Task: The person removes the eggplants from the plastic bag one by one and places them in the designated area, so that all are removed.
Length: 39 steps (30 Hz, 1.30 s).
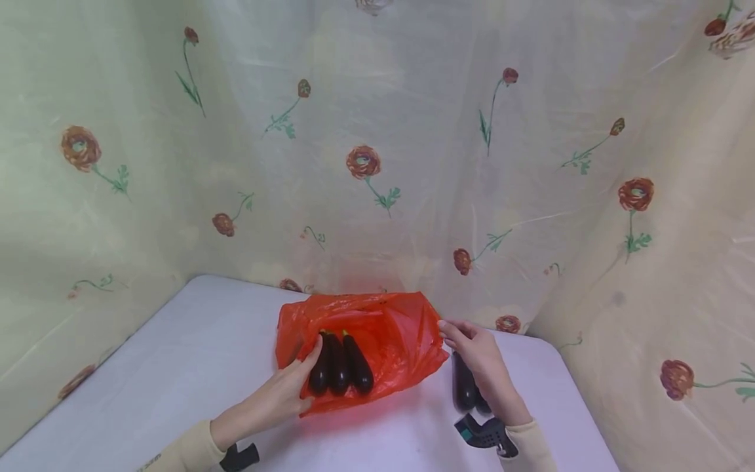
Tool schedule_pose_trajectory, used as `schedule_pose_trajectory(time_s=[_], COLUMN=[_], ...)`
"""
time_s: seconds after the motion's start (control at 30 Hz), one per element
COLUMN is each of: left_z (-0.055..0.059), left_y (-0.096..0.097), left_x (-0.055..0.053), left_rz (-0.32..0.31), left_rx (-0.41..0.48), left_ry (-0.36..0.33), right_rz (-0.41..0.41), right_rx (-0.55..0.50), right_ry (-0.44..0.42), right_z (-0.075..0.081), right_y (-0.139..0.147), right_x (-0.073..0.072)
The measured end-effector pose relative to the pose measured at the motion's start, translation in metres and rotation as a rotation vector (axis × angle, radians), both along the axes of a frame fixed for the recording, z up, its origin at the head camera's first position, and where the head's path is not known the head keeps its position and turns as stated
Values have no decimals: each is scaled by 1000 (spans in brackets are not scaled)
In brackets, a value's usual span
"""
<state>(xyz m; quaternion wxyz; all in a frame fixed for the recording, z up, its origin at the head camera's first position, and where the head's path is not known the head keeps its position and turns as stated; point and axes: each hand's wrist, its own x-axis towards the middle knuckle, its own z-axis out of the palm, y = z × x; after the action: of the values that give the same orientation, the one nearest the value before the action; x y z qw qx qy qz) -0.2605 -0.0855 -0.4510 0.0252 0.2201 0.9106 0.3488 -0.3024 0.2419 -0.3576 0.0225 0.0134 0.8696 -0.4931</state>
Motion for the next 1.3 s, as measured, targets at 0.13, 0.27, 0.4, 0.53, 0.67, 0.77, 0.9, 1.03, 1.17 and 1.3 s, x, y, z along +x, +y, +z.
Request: schedule_pose_trajectory(time_s=[0.13, 0.27, 0.4, 0.53, 0.67, 0.77, 0.9, 1.03, 1.17, 1.3], left_z=[0, -2, -2, -1, 0, 0, 0, 0, -2, -3], left_y=[0, 1, 1, 1, 2, 2, 2, 2, 3, 3], left_x=[0, 0, -1, -1, -1, -1, -1, -1, -1, 0], left_rz=[0, -1, 1, 5, 15, 24, 26, 25, 22, 18], left_rx=[-4, 5, 3, -1, -5, -9, -13, -15, -10, 5], left_ry=[12, -1, -13, -19, -29, -33, -29, -25, -32, -50], right_rz=[25, 50, 61, 64, 85, 94, 102, 121, 123, 118], right_rx=[-25, -66, -98, -103, -110, -130, -174, -222, -243, -261], right_ry=[-11, -4, -15, -41, -42, -49, -61, -64, -85, -110], right_z=[4, 5, 5, 6, 3, -1, -7, -14, -22, -34], right_y=[-8, -16, -24, -32, -39, -44, -51, -57, -63, -68], right_x=[2, 1, -2, -5, -8, -11, -16, -21, -24, -28])
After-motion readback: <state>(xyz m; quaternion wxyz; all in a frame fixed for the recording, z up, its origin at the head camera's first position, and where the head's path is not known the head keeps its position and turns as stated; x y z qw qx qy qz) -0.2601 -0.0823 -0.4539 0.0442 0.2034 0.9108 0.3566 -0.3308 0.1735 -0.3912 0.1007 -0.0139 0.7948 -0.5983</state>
